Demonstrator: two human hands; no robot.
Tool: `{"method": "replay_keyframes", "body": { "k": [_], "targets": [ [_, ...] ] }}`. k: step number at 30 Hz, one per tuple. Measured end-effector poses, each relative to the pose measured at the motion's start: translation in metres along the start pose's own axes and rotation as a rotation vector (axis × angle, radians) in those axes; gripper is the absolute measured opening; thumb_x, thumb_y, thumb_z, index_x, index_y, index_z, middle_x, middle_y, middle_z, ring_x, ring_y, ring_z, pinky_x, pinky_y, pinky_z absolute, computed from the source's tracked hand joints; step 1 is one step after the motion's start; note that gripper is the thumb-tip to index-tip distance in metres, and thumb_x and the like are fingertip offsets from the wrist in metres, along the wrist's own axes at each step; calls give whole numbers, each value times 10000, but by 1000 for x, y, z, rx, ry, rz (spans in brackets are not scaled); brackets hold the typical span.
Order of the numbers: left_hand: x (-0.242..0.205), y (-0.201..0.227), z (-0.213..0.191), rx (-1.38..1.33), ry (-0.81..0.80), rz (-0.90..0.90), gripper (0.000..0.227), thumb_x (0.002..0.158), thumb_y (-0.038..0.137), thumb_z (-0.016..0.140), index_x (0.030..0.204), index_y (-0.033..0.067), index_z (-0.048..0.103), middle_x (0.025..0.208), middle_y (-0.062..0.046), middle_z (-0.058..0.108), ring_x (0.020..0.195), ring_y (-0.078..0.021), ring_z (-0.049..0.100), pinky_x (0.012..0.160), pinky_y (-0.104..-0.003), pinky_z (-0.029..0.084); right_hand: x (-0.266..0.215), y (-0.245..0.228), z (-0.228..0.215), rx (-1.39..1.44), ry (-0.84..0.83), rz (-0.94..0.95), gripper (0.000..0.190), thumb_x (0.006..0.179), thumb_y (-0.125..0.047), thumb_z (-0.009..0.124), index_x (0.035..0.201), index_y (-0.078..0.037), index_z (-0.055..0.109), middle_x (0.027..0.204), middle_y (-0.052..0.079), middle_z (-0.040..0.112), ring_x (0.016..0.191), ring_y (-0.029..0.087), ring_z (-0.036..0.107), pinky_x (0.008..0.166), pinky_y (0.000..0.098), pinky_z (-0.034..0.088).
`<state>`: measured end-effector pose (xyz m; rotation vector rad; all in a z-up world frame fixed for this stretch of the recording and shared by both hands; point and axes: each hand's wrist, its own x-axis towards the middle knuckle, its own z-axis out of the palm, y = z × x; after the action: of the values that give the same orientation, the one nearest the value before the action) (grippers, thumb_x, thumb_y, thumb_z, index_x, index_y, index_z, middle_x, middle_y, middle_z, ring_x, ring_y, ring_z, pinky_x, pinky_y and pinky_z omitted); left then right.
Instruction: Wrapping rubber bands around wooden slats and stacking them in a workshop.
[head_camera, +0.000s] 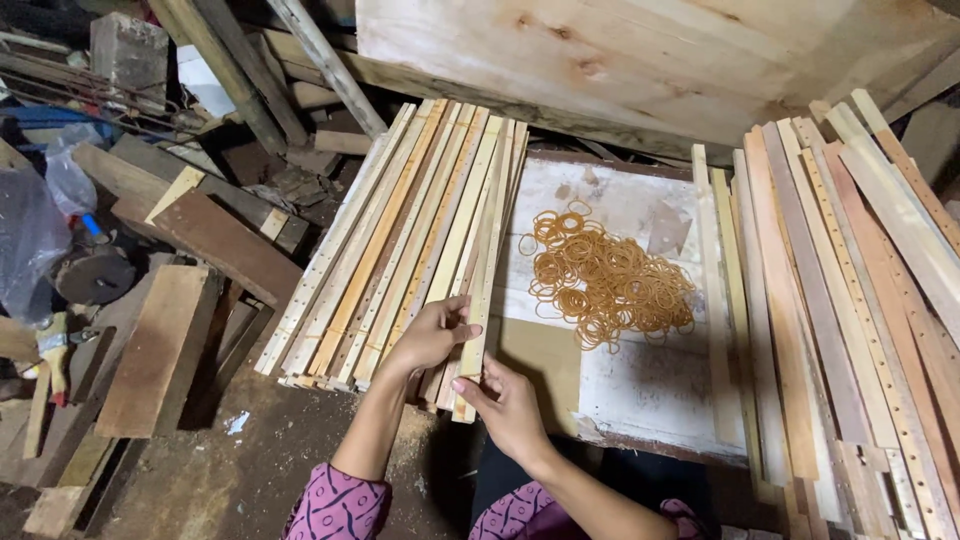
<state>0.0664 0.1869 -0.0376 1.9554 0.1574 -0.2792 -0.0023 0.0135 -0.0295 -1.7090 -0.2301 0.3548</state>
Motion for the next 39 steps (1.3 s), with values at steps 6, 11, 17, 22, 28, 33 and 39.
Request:
{"method": "replay_keyframes", "body": {
  "k": [6, 11, 17, 22, 28, 33, 39],
  "targets": [
    [-27, 55, -19, 215, 78, -119, 383, 914, 162, 687, 1270, 22, 672, 1434, -134, 614, 1177, -294, 707, 1035, -420, 573, 19, -13, 2, -271, -113, 85, 696, 940, -259, 683, 1507, 9, 380, 992, 127, 766, 695, 176, 741, 546, 196, 662],
    [-36, 64, -19, 426, 113, -185, 391, 902, 259, 770, 1201, 17, 702, 854, -123, 698, 620, -146, 603, 618, -271, 545, 30, -22, 12, -411, -268, 137, 392, 1010, -222, 621, 1311, 17, 542, 930, 106, 713, 411, 68, 479, 338, 150, 460],
    [-24, 37, -16, 524, 212, -115, 309, 782, 131, 845, 1032, -14, 736, 1067, -141, 739, 815, -237, 716, 762, -315, 632, 34, -29, 18, -505, -278, 139, 187, 1012, -155, 643, 997, 31, 637, 668, 38, 564, 420, 83, 475, 351, 168, 448],
    [-26, 46, -10, 578, 199, -115, 111, 823, 70, 801, 772, 50, 705, 754, -74, 681, 613, -183, 624, 604, -258, 590, 40, -8, 20, -573, -225, -81, 176, 933, 22, 633, 1049, 155, 636, 808, 190, 708, 487, 210, 683, 390, 184, 595],
    [-41, 45, 24, 629, 511, 105, 161, 806, 123, 831, 832, 53, 688, 858, -112, 644, 539, -213, 607, 448, -304, 540, 19, -7, -11, -504, -175, -160, 382, 835, 75, 621, 1196, 196, 592, 877, 252, 686, 457, 232, 618, 364, 219, 559],
    [-47, 63, 97, 533, 545, 277, 491, 804, 228, 818, 1243, 41, 700, 1204, -224, 669, 995, -329, 687, 790, -410, 641, -33, -8, -87, -527, -30, -162, 329, 860, -123, 697, 1113, 86, 685, 824, 190, 740, 686, 294, 719, 599, 372, 611],
    [-47, 95, 218, 38, 25, 239, 353, 813, 164, 782, 1164, 128, 776, 937, -18, 783, 675, -118, 677, 600, -247, 558, -87, 53, -184, -790, 379, 79, 355, 841, -242, 714, 1186, -163, 746, 1118, 64, 733, 709, 280, 725, 624, 391, 592]
  ]
}}
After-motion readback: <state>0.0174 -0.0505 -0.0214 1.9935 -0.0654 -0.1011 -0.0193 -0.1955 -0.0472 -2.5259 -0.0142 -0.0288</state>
